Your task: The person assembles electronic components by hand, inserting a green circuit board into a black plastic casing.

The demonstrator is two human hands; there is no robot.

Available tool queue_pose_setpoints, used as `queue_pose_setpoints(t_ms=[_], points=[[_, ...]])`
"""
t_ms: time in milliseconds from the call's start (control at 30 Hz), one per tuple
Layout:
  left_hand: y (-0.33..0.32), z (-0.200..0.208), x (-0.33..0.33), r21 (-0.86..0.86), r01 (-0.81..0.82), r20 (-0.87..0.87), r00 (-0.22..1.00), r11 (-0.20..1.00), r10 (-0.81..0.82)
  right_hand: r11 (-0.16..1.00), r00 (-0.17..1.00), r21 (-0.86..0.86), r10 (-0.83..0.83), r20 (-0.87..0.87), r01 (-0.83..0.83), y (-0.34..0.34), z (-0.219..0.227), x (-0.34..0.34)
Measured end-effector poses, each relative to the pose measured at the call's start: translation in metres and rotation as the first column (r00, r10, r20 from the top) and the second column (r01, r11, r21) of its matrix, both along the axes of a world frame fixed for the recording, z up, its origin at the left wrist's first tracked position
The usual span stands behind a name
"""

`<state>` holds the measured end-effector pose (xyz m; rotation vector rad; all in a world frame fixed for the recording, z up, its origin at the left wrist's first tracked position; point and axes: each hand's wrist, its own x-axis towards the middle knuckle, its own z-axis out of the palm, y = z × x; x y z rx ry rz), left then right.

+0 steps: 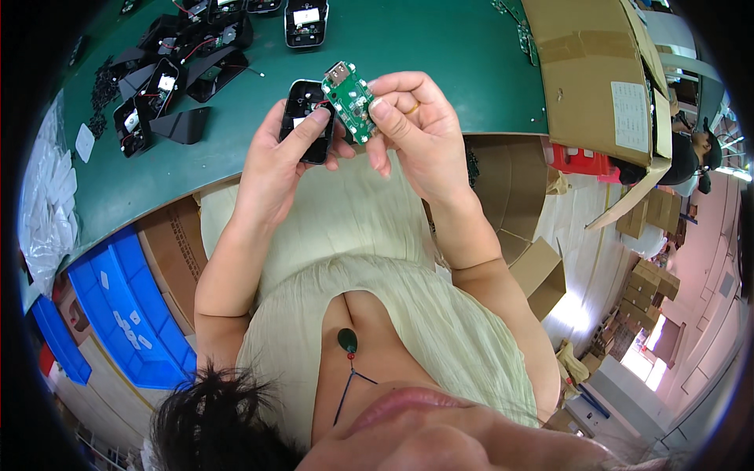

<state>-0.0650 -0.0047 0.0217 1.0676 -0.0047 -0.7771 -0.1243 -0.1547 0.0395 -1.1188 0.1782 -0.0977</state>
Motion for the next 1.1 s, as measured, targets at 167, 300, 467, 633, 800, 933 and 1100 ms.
queue_pose_setpoints(t_ms=[167,300,467,633,800,933,1100], points=[[0.0,-0.001,0.0,0.001,0.013,0.008,1.0,1.0,-0.013,1.0,1.0,-0.012,-0.006,0.004,0.006,-0.001,0.003,0.0],[-0.001,-0.001,0.0,0.0,0.003,0.007,1.0,1.0,-0.003,0.999,1.0,-0.037,0.018,-0.008,-0.018,-0.001,0.002,0.001],[-0.001,-0.002,0.0,0.016,-0.002,0.002,1.0,1.0,0.002,0.999,0.999,-0.043,0.032,-0.024,-0.033,-0.003,0.0,0.003],[0.0,-0.003,0.003,0.025,0.027,0.012,1.0,0.999,-0.027,0.996,0.999,-0.084,-0.005,-0.047,0.001,-0.005,-0.001,0.004],[0.0,-0.001,0.001,0.028,0.022,0.033,0.999,0.999,-0.023,0.992,0.999,-0.122,0.03,-0.041,-0.035,-0.003,0.002,0.005],[0.002,-0.006,-0.004,0.084,0.019,0.167,0.985,0.996,-0.032,0.969,0.993,-0.229,0.07,-0.091,-0.089,-0.001,0.003,0.003],[0.007,0.0,-0.013,0.108,0.044,0.244,0.967,0.993,-0.07,0.934,0.989,-0.337,0.077,-0.127,-0.116,-0.003,0.001,-0.001]])
